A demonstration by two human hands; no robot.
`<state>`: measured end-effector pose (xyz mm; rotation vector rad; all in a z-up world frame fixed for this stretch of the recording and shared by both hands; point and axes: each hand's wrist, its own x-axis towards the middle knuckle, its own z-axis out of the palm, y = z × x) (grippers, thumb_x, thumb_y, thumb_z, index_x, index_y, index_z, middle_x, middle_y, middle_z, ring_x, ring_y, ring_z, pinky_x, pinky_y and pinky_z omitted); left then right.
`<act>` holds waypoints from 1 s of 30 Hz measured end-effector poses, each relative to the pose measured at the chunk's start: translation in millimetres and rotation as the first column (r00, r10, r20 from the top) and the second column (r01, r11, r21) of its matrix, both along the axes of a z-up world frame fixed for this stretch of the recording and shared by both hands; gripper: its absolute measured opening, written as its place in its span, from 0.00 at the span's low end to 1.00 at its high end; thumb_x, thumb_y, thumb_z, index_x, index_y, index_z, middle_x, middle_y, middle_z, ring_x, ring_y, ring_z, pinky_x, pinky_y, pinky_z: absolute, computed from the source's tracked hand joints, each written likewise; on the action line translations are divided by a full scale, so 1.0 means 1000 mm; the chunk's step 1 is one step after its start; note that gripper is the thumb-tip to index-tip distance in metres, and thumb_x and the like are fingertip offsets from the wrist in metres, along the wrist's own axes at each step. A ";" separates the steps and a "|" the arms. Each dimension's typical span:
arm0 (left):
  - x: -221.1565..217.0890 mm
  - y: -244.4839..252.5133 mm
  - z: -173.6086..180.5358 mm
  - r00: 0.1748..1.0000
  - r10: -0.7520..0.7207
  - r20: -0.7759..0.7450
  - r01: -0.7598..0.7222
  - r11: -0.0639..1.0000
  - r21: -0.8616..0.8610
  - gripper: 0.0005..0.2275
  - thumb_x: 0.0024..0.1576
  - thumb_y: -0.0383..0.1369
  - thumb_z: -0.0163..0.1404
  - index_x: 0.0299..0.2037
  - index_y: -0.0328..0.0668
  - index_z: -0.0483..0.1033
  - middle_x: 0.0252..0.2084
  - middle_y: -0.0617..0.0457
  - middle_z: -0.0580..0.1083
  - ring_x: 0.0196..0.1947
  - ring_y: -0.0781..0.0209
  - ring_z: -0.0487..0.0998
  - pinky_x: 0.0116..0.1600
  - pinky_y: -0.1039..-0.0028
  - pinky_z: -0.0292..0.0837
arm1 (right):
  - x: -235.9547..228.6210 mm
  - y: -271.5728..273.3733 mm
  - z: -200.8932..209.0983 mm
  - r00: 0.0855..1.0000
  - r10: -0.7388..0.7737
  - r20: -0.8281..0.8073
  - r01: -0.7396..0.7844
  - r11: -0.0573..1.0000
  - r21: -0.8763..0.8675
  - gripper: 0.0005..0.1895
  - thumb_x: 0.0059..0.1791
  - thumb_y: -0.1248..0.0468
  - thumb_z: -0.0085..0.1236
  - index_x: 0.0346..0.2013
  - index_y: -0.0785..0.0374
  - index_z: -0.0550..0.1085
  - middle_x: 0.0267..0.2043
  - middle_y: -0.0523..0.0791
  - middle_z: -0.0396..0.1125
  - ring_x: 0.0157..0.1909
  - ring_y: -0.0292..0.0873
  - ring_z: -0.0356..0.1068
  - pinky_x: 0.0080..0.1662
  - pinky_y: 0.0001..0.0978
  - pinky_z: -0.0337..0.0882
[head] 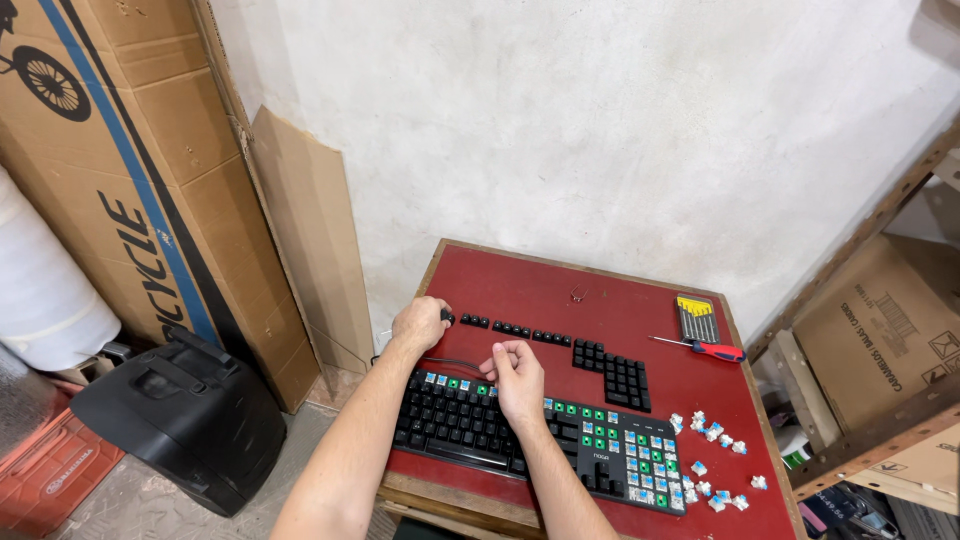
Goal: The person uses a keycap puller to remove keycaps from a black keyboard. They systematically pull off each keycap and place them in a row on the red table. The removed keycaps are arranged in a line as the task progresses.
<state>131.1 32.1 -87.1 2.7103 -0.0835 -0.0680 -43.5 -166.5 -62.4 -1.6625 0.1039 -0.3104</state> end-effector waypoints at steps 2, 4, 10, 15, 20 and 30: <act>-0.013 -0.006 0.019 1.000 -0.002 0.003 0.003 0.999 -0.044 0.14 0.66 0.38 0.60 0.61 0.61 0.87 0.61 0.48 0.82 0.65 0.41 0.84 0.65 0.45 0.82 | 0.000 0.000 0.001 1.000 0.002 -0.005 -0.002 1.000 -0.002 0.11 0.61 0.59 0.57 0.43 0.62 0.80 0.28 0.49 0.82 0.24 0.37 0.75 0.29 0.25 0.74; -0.008 -0.010 0.015 1.000 0.008 -0.007 -0.008 0.999 -0.043 0.14 0.66 0.38 0.59 0.61 0.62 0.87 0.61 0.50 0.82 0.65 0.42 0.84 0.65 0.46 0.82 | 0.000 -0.001 0.000 1.000 0.004 -0.001 -0.004 1.000 0.008 0.11 0.61 0.59 0.57 0.43 0.63 0.80 0.28 0.49 0.82 0.26 0.37 0.76 0.30 0.25 0.75; -0.009 -0.015 0.016 0.999 0.033 -0.027 -0.034 0.999 -0.029 0.13 0.67 0.39 0.58 0.61 0.66 0.87 0.61 0.52 0.83 0.65 0.44 0.85 0.65 0.48 0.83 | -0.001 -0.001 0.001 1.000 0.012 0.000 -0.012 1.000 0.025 0.10 0.61 0.59 0.57 0.43 0.63 0.80 0.28 0.49 0.82 0.28 0.38 0.78 0.31 0.25 0.75; -0.018 -0.016 0.027 0.999 0.013 -0.032 -0.014 0.999 -0.031 0.14 0.67 0.37 0.58 0.62 0.61 0.87 0.61 0.48 0.83 0.65 0.42 0.84 0.66 0.47 0.82 | -0.001 -0.002 -0.001 1.000 0.015 -0.001 -0.015 1.000 0.023 0.10 0.61 0.59 0.57 0.43 0.63 0.80 0.28 0.49 0.82 0.28 0.37 0.78 0.31 0.25 0.76; -0.014 -0.016 0.025 1.000 0.012 -0.016 -0.013 0.999 -0.045 0.13 0.67 0.38 0.58 0.61 0.61 0.87 0.61 0.48 0.83 0.65 0.41 0.84 0.66 0.46 0.82 | 0.003 -0.003 -0.006 1.000 0.015 -0.004 -0.015 1.000 0.013 0.11 0.62 0.59 0.56 0.43 0.62 0.80 0.28 0.49 0.82 0.29 0.38 0.78 0.31 0.25 0.76; -0.072 0.005 0.091 0.981 0.148 0.128 -0.031 0.765 -0.643 0.14 0.65 0.46 0.60 0.45 0.45 0.87 0.25 0.55 0.85 0.32 0.62 0.86 0.40 0.73 0.79 | 0.002 -0.003 -0.003 1.000 0.025 -0.014 -0.025 1.000 -0.010 0.11 0.62 0.60 0.56 0.44 0.64 0.80 0.29 0.50 0.82 0.29 0.39 0.78 0.32 0.27 0.76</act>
